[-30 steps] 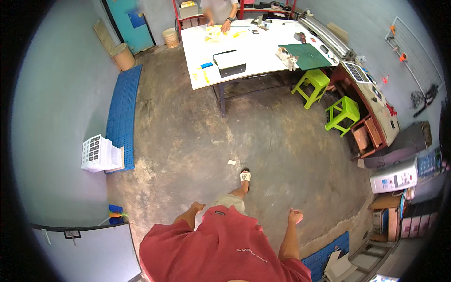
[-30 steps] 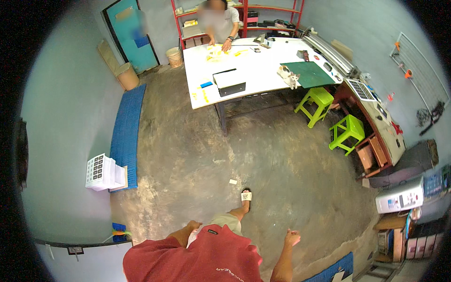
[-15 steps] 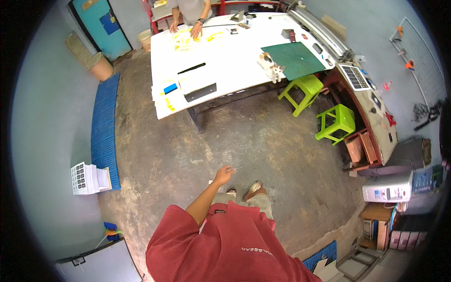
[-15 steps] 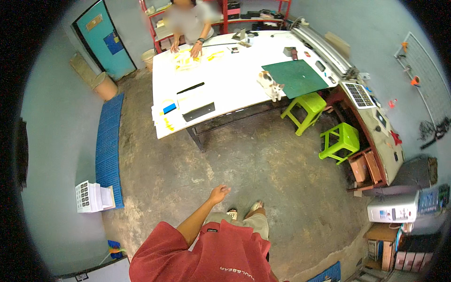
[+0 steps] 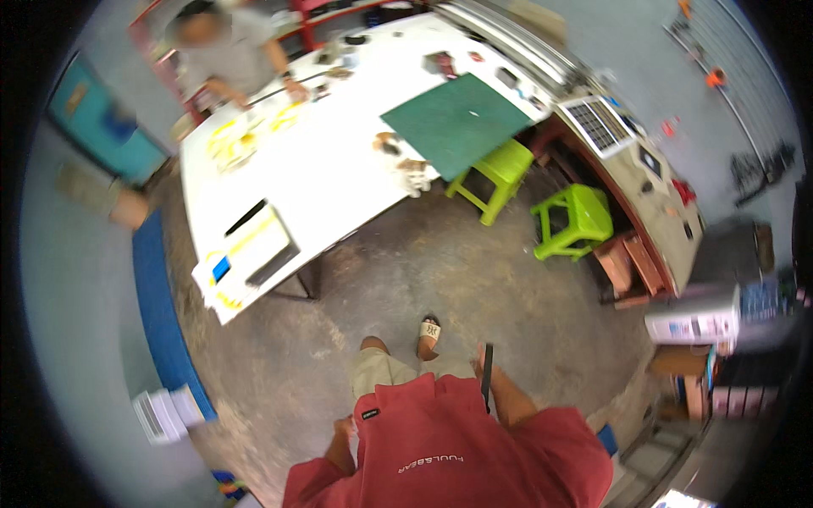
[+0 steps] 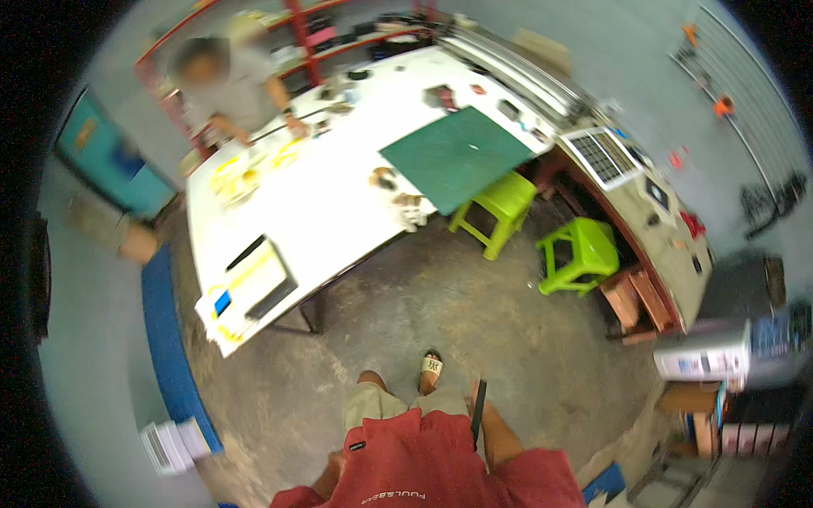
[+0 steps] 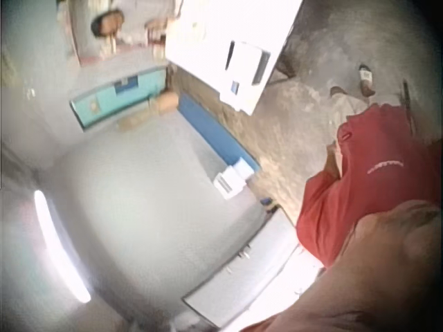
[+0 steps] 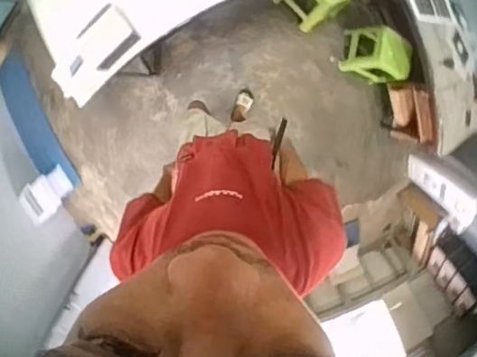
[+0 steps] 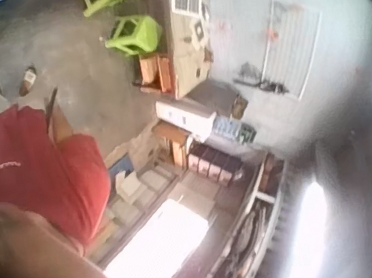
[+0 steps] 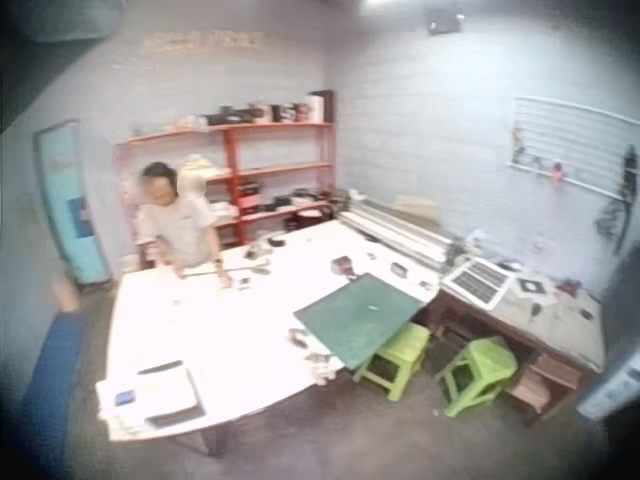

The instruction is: The person folds white paper sheets with yellow printed designs on a green cutting mat. They repeatedly pick up sheets, fold them in half, press the crease, and stack the folded pieces. A cat is present on the table and is briefly touched during the task.

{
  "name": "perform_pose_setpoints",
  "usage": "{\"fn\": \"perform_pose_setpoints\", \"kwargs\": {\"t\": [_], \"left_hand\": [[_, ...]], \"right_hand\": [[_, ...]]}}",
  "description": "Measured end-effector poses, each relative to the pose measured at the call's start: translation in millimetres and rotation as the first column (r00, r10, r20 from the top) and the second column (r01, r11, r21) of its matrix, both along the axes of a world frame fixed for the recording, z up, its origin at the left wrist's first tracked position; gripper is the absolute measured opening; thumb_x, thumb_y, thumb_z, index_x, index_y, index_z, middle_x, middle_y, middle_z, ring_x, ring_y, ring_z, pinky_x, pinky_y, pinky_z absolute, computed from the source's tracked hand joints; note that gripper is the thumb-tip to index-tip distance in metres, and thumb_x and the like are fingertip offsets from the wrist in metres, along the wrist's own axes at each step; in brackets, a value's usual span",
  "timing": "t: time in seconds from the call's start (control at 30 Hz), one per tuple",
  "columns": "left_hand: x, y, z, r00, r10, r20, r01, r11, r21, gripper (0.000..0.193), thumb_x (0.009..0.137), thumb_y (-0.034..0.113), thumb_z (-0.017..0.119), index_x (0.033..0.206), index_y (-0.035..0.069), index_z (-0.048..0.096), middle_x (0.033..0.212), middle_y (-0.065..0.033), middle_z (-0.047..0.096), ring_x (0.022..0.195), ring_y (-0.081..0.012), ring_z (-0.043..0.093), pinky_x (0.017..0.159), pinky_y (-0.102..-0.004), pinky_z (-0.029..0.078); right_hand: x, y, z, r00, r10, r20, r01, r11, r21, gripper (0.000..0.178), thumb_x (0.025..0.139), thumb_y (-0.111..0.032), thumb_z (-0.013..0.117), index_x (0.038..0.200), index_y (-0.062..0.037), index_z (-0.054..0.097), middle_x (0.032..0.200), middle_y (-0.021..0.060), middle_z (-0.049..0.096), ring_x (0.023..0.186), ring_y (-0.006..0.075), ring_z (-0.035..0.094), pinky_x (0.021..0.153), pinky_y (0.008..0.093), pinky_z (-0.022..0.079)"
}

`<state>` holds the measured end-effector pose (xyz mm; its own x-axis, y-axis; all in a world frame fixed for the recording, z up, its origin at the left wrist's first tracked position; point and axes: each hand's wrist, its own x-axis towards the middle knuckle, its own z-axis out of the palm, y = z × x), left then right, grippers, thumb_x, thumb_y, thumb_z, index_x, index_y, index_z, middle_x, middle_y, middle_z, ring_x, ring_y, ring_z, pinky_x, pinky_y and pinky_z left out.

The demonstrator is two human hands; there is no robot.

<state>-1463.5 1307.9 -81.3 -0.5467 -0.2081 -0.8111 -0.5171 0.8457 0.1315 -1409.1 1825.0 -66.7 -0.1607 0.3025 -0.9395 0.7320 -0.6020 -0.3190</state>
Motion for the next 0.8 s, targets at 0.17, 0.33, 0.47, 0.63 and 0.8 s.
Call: {"fn": "perform_pose_setpoints", "kwargs": {"t": [0.17,0.33,0.47,0.63,0.8], "left_hand": [[-62.5,69.7,-1.2,0.998,-0.006,0.057,0.0,0.994,0.109,0.058,0.1,0.048,0.04,0.127,0.002,0.063,0.125,-0.0262,0.064,0.119,-0.0408,0.06,0.105,-0.0487,0.044],[-137.2,104.7,-19.3,1.0,0.01,-0.02,-0.005,0.976,0.218,0.055,0.099,0.043,0.046,0.13,0.0,0.06,0.129,-0.0264,0.062,0.122,-0.0405,0.059,0.106,-0.0484,0.043],[-221.6,141.0,-72.6,0.982,0.124,-0.142,-0.087,0.967,0.239,0.053,0.099,0.04,0.05,0.133,-0.001,0.058,0.131,-0.0265,0.061,0.125,-0.0403,0.057,0.107,-0.0482,0.043],[-353.4,186.7,-15.7,0.857,0.452,-0.245,-0.269,0.8,0.535,0.058,0.092,0.049,0.062,0.119,-0.002,0.066,0.118,-0.0269,0.067,0.114,-0.0407,0.063,0.097,-0.0449,0.048],[-398.1,239.2,39.9,0.829,0.495,-0.261,-0.325,0.806,0.495,0.052,0.088,0.044,0.07,0.114,-0.002,0.069,0.115,-0.0225,0.07,0.107,-0.0348,0.067,0.093,-0.0421,0.05]], "right_hand": [[-109.0,69.7,38.4,0.94,0.336,-0.063,-0.331,0.94,0.082,0.095,0.088,-0.081,0.044,0.133,0.0021,0.06,0.114,0.0141,0.065,0.093,0.0253,0.062,0.084,0.0396,0.051],[-138.9,84.3,23.9,0.711,0.681,-0.175,-0.576,0.706,0.412,0.091,0.089,-0.075,0.053,0.138,0.0017,0.057,0.1,0.0072,0.062,0.088,0.0203,0.057,0.079,0.036,0.048],[-84.4,65.6,4.4,0.859,0.508,-0.06,-0.492,0.853,0.174,0.083,0.095,-0.063,0.054,0.15,-0.0015,0.043,0.127,0.0159,0.059,0.112,0.0258,0.059,0.092,0.0384,0.049],[-113.8,80.0,28.0,0.825,0.549,0.133,-0.565,0.805,0.181,0.081,0.096,-0.061,0.054,0.151,-0.0014,0.041,0.13,0.0167,0.057,0.114,0.0275,0.059,0.093,0.0398,0.049],[-177.8,114.3,31.4,0.899,0.43,0.09,-0.439,0.88,0.184,0.08,0.097,-0.059,0.053,0.152,-0.0014,0.039,0.133,0.0175,0.055,0.116,0.0292,0.058,0.095,0.0412,0.049]]}}
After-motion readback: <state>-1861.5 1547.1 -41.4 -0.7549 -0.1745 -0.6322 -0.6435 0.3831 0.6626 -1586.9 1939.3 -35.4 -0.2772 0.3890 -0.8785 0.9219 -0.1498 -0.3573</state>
